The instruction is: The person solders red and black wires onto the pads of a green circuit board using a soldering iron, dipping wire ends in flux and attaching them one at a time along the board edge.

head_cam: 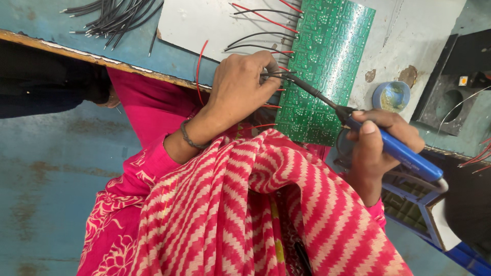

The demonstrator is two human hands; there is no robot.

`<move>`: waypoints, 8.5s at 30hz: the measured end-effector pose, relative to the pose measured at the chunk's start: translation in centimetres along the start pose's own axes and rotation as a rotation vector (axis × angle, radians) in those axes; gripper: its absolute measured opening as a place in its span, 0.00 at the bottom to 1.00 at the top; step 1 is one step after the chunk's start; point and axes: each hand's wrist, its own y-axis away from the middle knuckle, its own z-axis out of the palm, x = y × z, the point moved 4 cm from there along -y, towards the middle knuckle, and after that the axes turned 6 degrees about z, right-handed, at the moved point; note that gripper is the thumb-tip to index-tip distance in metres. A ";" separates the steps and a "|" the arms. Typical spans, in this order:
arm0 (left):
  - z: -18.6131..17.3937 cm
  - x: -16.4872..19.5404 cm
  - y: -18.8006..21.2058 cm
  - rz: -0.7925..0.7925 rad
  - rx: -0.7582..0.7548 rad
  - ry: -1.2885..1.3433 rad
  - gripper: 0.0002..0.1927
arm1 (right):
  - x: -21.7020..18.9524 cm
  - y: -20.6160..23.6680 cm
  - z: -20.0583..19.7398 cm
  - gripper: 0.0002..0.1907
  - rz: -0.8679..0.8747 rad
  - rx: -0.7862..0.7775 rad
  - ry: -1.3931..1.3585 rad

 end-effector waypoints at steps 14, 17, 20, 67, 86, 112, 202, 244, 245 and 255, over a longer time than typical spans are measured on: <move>-0.3 0.4 -0.1 0.013 0.020 -0.029 0.07 | -0.1 -0.5 -0.4 0.17 -0.039 0.148 -0.026; -0.3 0.4 -0.1 0.005 0.019 -0.047 0.07 | 0.1 -0.6 -0.7 0.19 -0.023 0.126 -0.028; -0.3 0.5 -0.1 -0.001 0.020 -0.044 0.07 | 0.1 -0.6 -0.6 0.19 -0.027 0.090 -0.015; -0.4 0.9 -0.4 -0.041 -0.028 -0.040 0.08 | -1.8 -2.8 0.0 0.15 0.100 0.000 -0.065; -0.4 0.5 -0.1 -0.034 -0.028 -0.043 0.09 | -6.7 -4.7 2.1 0.11 -0.078 -0.198 0.183; 0.3 0.9 0.0 -0.026 -0.053 -0.016 0.07 | -5.0 -4.8 0.7 0.11 0.069 -0.107 0.117; 1.2 2.0 -0.1 -0.062 -0.075 -0.036 0.10 | 9.7 1.8 -10.3 0.16 0.612 0.115 -1.328; -1.1 -1.0 -1.0 -0.039 -0.014 -0.041 0.08 | 3.4 -1.5 0.4 0.18 -0.074 0.104 -0.211; -1.2 -1.0 -1.0 -0.035 -0.014 -0.047 0.08 | 3.4 -1.5 0.3 0.18 -0.091 0.133 -0.214; -1.3 -1.0 -1.0 -0.029 -0.014 -0.050 0.08 | 3.0 -2.1 -0.7 0.19 -0.128 0.104 -0.206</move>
